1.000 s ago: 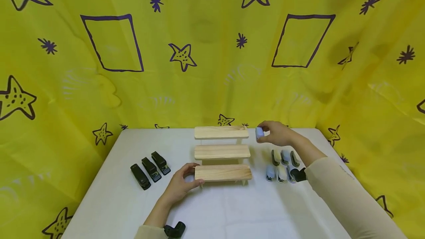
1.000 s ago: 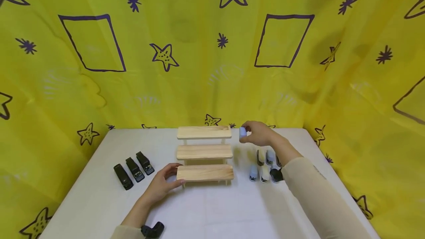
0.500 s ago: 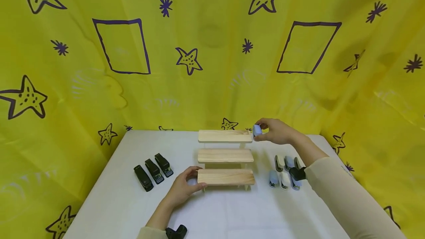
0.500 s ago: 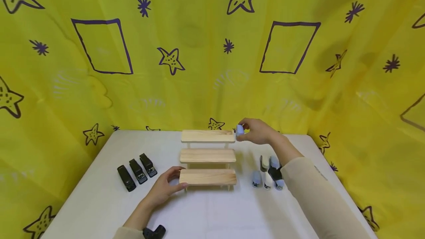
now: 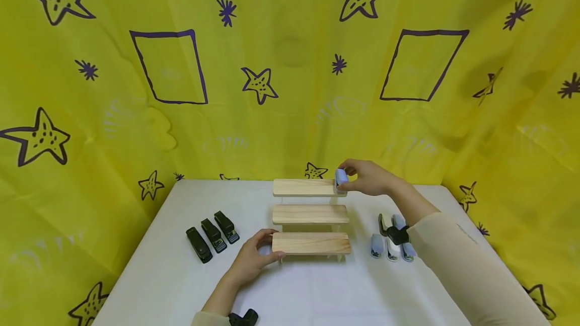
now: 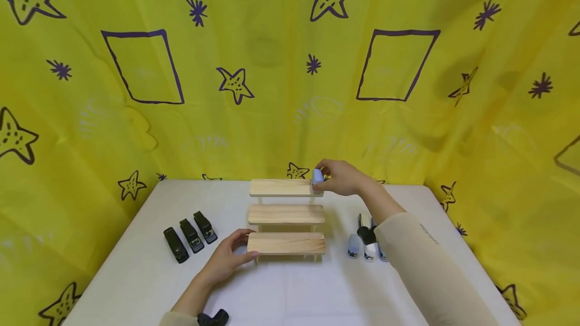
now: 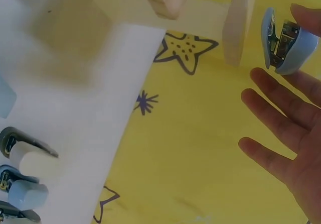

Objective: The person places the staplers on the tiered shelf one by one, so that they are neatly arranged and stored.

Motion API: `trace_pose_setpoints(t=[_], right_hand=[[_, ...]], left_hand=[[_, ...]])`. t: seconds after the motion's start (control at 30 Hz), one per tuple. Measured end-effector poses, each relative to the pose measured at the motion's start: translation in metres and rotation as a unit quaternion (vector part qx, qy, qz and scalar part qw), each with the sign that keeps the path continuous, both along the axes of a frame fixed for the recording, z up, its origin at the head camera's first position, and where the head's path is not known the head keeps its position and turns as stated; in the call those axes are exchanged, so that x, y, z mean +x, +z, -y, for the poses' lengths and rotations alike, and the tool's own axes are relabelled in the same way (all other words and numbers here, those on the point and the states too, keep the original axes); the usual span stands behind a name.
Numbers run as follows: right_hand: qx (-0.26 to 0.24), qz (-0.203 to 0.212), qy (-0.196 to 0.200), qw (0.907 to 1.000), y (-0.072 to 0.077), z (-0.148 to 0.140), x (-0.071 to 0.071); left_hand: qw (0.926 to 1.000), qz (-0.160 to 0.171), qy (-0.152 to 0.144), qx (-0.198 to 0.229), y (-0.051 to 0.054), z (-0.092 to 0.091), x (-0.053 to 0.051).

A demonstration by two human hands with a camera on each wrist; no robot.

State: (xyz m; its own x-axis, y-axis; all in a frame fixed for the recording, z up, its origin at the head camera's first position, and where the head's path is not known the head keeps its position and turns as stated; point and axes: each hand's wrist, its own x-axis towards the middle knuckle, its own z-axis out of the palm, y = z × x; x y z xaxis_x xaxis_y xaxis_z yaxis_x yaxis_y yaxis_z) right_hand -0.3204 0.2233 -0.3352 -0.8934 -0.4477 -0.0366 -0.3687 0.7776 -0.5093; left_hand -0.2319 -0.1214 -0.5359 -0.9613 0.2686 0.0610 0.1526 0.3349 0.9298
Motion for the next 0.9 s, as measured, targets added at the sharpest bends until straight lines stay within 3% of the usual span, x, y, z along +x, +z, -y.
trace_pose_setpoints(t=[0.3, 0.67, 0.9], right_hand=[[-0.018, 0.017, 0.016, 0.9996, -0.003, 0.017, -0.004], [-0.022, 0.010, 0.031, 0.9992, 0.006, 0.035, -0.010], [-0.033, 0.019, 0.046, 0.9982, 0.001, 0.057, -0.011]], left_hand=[[1.0000, -0.007, -0.003, -0.002, -0.003, 0.000, 0.000], [1.0000, -0.003, -0.005, 0.004, 0.005, -0.006, -0.007], [1.0000, 0.003, 0.001, -0.007, 0.001, 0.001, 0.000]])
